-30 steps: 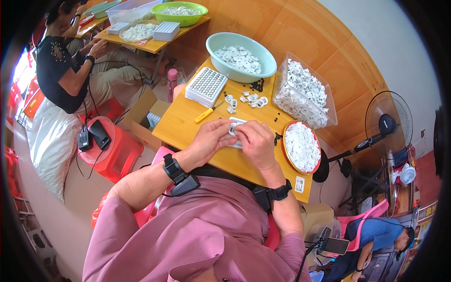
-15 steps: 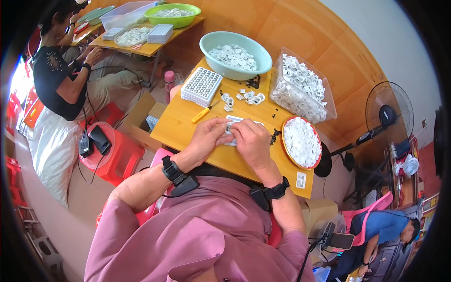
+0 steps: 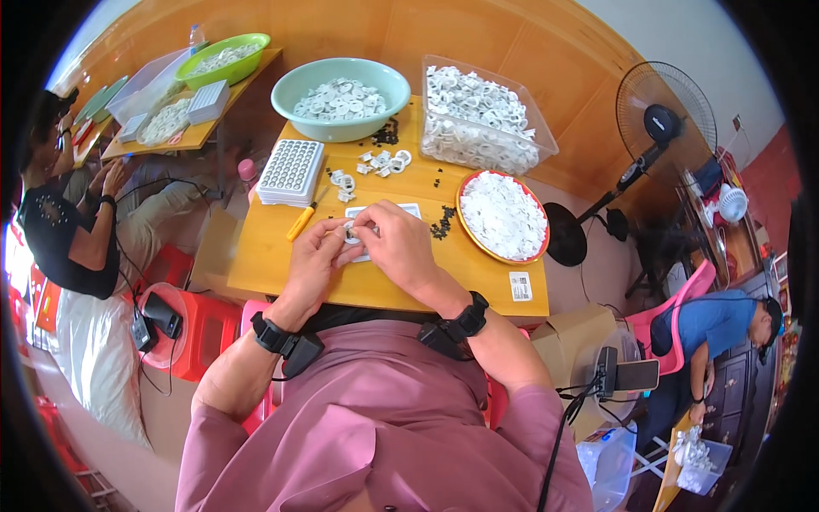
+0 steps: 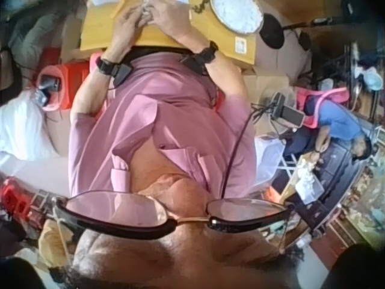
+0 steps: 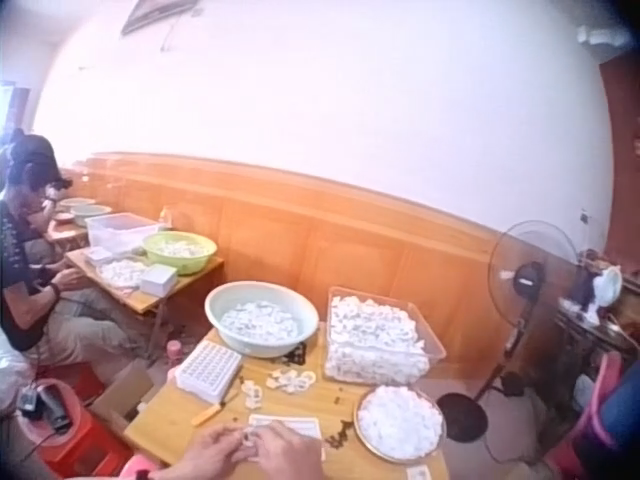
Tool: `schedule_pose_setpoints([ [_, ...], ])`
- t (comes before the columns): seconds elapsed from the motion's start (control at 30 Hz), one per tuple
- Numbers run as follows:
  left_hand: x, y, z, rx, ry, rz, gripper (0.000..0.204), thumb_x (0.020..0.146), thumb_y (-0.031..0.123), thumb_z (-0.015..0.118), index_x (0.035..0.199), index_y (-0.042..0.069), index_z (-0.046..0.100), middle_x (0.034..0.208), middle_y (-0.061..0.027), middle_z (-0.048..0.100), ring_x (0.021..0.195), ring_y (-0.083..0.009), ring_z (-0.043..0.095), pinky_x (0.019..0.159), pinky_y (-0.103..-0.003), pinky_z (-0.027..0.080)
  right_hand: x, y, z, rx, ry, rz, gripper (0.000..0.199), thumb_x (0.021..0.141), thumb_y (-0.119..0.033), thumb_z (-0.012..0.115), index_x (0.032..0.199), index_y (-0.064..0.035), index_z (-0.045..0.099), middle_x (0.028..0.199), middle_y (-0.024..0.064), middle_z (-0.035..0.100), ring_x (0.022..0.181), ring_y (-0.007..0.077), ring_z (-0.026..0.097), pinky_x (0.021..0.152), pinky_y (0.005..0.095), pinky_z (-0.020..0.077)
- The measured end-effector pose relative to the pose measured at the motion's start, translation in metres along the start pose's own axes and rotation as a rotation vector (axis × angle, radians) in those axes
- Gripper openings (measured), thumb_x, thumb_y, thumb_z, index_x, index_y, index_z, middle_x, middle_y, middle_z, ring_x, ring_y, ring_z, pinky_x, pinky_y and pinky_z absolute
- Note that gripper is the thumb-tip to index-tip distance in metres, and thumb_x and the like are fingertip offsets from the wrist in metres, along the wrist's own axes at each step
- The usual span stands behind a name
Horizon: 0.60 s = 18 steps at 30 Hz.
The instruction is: Manually assemble small white plastic components and black inserts into a clear plastic tray.
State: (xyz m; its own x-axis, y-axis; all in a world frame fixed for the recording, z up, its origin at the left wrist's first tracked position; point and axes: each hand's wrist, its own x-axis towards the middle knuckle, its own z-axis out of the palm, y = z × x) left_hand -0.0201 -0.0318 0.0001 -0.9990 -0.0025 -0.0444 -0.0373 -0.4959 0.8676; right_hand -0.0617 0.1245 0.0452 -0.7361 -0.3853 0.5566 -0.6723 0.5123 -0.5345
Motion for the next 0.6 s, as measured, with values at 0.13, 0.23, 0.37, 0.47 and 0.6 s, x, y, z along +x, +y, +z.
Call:
schedule_pose_setpoints([
  [0.13, -0.002, 0.007, 0.001, -0.001, -0.012, -0.022, 0.026, 0.107, 0.012, 0.046, 0.125, -0.004, 0.055, 0.113, -0.0133, 0.065, 0.103, -0.0184, 0.068, 0.093, -0.029, 0.057, 0.003, 0.006, 0.003, 0.127, -0.046, 0.157, 0.010, 0.084, -0.012, 0.069, 0.088, -0.0031, 0.066, 0.084, 0.0107, 0.070, 0.073, 0.0275, 0.069, 0.064, 0.0386, 0.0533],
  [0.23, -0.002, 0.007, 0.003, -0.031, -0.023, -0.050, 0.025, 0.105, 0.011, 0.049, 0.124, -0.005, 0.055, 0.115, -0.0134, 0.066, 0.103, -0.0188, 0.068, 0.092, -0.029, 0.057, 0.001, 0.022, 0.008, 0.397, -0.144, 0.317, 0.013, 0.084, -0.013, 0.070, 0.091, -0.0019, 0.066, 0.081, 0.0104, 0.072, 0.069, 0.0230, 0.071, 0.062, 0.0346, 0.0536],
  [0.37, -0.004, 0.012, 0.016, 0.016, 0.017, -0.086, 0.025, 0.102, 0.009, 0.053, 0.122, -0.005, 0.056, 0.115, -0.0140, 0.066, 0.101, -0.0190, 0.069, 0.091, -0.028, 0.057, 0.007, 0.032, -0.003, 0.554, -0.262, 0.363, 0.018, 0.083, -0.014, 0.072, 0.094, -0.0006, 0.069, 0.078, 0.0085, 0.072, 0.066, 0.0176, 0.071, 0.059, 0.0308, 0.0533],
  [0.47, -0.009, 0.013, 0.016, 0.067, 0.043, -0.070, 0.024, 0.099, 0.007, 0.057, 0.119, -0.006, 0.057, 0.111, -0.0148, 0.068, 0.096, -0.0193, 0.070, 0.088, -0.028, 0.058, 0.025, 0.022, -0.035, 0.401, -0.451, 0.347, 0.019, 0.083, -0.016, 0.072, 0.095, -0.0012, 0.071, 0.079, 0.0091, 0.073, 0.068, 0.0187, 0.071, 0.061, 0.0314, 0.0539],
  [0.6, -0.010, 0.019, 0.012, 0.105, 0.061, -0.103, 0.021, 0.098, 0.008, 0.059, 0.115, -0.005, 0.060, 0.105, -0.0155, 0.071, 0.089, -0.0194, 0.072, 0.082, -0.027, 0.059, 0.035, 0.047, -0.085, -0.201, -0.308, 0.320, 0.020, 0.083, -0.014, 0.063, 0.098, -0.0096, 0.076, 0.091, 0.0178, 0.073, 0.089, 0.0327, 0.071, 0.080, 0.0426, 0.0545],
])
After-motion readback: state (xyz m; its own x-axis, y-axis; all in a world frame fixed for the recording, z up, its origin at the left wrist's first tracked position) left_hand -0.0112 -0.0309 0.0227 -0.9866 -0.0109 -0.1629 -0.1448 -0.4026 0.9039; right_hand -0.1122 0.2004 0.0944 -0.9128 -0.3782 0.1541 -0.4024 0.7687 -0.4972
